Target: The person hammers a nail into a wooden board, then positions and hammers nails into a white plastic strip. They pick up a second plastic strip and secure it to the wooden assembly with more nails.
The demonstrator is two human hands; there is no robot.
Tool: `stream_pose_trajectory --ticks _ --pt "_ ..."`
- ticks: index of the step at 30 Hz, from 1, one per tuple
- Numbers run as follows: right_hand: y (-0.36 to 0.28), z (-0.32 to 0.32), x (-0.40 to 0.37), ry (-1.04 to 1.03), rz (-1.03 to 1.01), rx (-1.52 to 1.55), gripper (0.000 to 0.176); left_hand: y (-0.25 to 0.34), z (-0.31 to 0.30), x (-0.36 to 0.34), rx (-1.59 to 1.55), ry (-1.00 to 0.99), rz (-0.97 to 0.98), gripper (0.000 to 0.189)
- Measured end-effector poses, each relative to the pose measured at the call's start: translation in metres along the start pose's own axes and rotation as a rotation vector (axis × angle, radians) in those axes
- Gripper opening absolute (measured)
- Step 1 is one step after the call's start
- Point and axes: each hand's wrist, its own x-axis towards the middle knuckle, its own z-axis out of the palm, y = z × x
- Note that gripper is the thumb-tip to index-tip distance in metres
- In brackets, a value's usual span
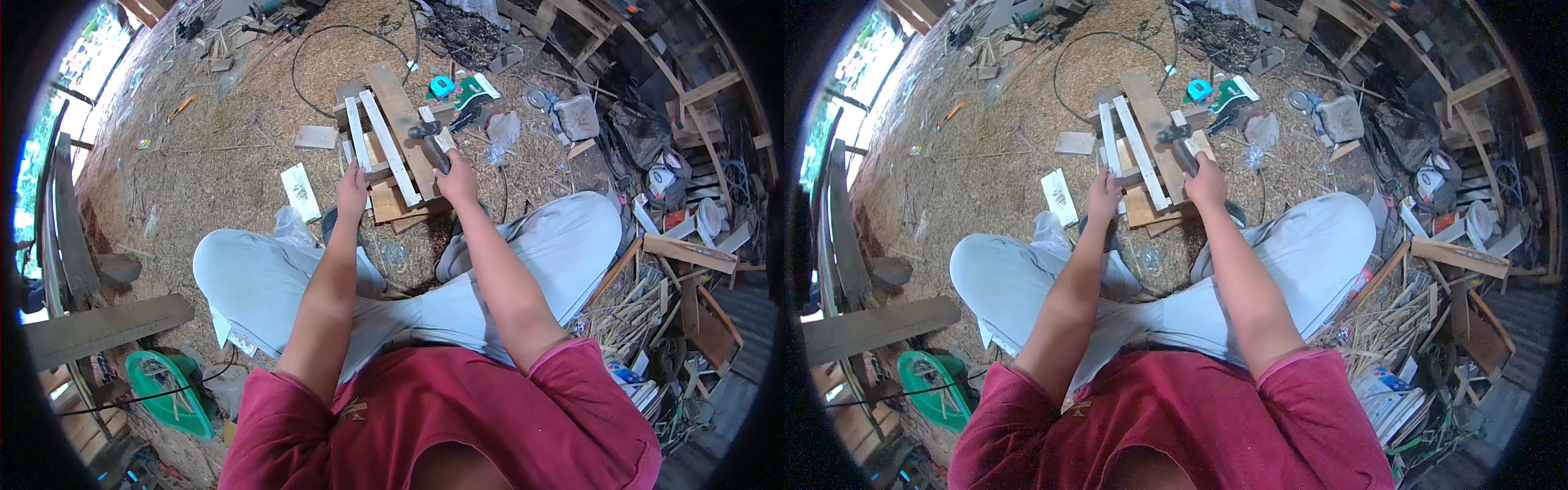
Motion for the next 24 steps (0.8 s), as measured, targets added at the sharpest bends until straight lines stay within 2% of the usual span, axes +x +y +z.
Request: stream_pose_trajectory --ticks 4,7,10,13,16,20,24 --pt "0.003 -0.002 0.005 -0.08 0.069 0.011 0.043 0.02 -0.003 -0.005 0.037 -0.023 0.024 0.044" --pt "0.013 0.004 0.011 -0.082 0.088 0.057 0.047 0.025 -0.004 -0.002 0.09 -0.019 -0.027 0.042" --pt "0.024 0.009 0.018 -0.095 0.091 0.1 0.055 0.031 -0.002 -0.005 0.069 -0.019 0.027 0.043" --pt "0.031 0.008 0.022 -0.065 0.095 0.189 0.053 0.047 -0.001 -0.012 0.199 -0.032 -0.021 0.044" --pt "0.036 0.009 0.029 -0.08 0.167 0.247 0.057 0.063 0.004 -0.019 0.256 -0.046 0.028 0.044" --pt "0.044 -0.005 0.047 -0.004 0.159 0.227 0.06 0.063 0.034 -0.025 0.033 -0.002 -0.039 0.046" --pt "0.072 -0.012 0.09 -0.049 0.115 0.132 0.063 0.043 0.069 -0.013 -0.166 -0.059 -0.119 0.049"
